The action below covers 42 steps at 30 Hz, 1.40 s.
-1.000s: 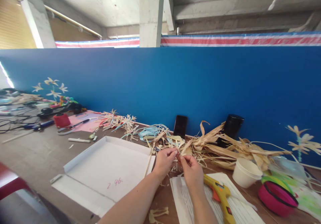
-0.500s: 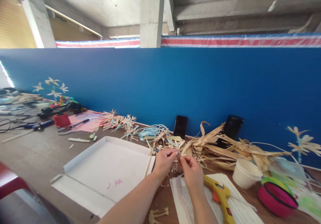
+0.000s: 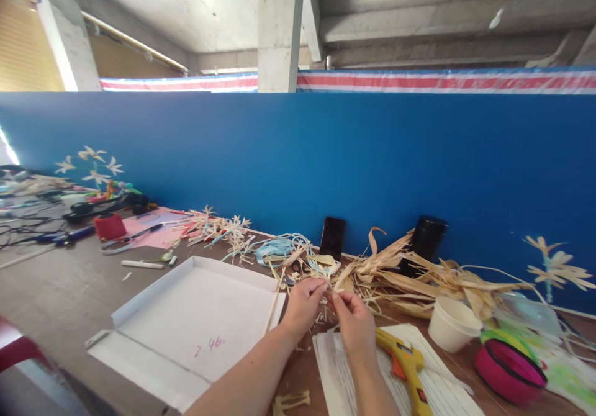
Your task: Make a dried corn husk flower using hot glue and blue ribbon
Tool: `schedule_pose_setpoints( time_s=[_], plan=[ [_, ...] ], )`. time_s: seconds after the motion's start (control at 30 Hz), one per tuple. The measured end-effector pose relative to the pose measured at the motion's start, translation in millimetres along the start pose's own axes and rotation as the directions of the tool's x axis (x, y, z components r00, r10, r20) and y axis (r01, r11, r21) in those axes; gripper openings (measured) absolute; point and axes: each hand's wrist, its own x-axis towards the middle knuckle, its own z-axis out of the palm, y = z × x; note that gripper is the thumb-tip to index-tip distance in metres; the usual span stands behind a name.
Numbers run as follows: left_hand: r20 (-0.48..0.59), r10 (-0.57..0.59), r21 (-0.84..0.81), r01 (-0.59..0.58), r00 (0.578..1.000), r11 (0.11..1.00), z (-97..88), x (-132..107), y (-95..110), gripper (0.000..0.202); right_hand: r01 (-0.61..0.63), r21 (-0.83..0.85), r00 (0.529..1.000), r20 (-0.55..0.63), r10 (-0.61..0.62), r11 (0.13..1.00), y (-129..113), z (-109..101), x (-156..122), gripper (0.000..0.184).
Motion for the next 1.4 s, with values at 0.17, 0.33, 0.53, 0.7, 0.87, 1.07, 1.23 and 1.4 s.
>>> schedule_pose_setpoints(
  time_s=[0.17, 0.33, 0.53, 0.7, 0.87, 1.07, 1.23, 1.4],
  plan=[
    [0.074, 0.068, 0.042, -0.071, 0.995, 0.997, -0.1, -0.4, -0.2, 0.025, -0.043, 0.101, 0.999, 0.022, 0.041, 0.994, 2.5, 0.2, 1.2, 0.031],
    [0.103, 0.121, 0.04, -0.125, 0.987, 0.991, 0.5, -1.3, 0.3, 0.028, -0.082, 0.123, 0.996, 0.044, 0.077, 0.989, 8.7, -2.3, 4.3, 0.028],
    [0.109, 0.102, 0.106, -0.113, 0.989, 0.988, -0.7, -3.3, 7.0, 0.026, -0.1, 0.144, 0.994, 0.053, 0.093, 0.984, 2.8, 0.5, 1.1, 0.028],
    [0.075, 0.063, 0.149, -0.074, 0.995, 0.986, -0.6, -4.7, 8.9, 0.024, -0.114, 0.222, 0.993, 0.029, 0.11, 0.968, -6.6, 6.0, -4.7, 0.025],
    [0.108, 0.083, 0.185, -0.102, 0.991, 0.977, 1.7, -7.1, 9.2, 0.025, -0.119, 0.261, 0.993, 0.01, 0.121, 0.958, -10.0, 7.7, -6.6, 0.025],
    [0.032, -0.12, -0.18, 0.124, 0.992, 0.976, 2.9, 0.2, -3.4, 0.026, -0.104, 0.27, 0.992, -0.036, 0.118, 0.957, -10.4, 7.8, -5.8, 0.025],
    [0.088, -0.273, -0.444, 0.283, 0.958, 0.85, -0.2, 7.6, -8.7, 0.03, -0.096, 0.239, 0.993, -0.038, 0.108, 0.966, -8.6, 7.3, -5.2, 0.024],
    [0.151, -0.25, -0.543, 0.292, 0.956, 0.787, -0.8, 6.7, -5.3, 0.029, -0.102, 0.239, 0.993, -0.035, 0.113, 0.966, -4.0, 6.5, -3.3, 0.024]
  ],
)
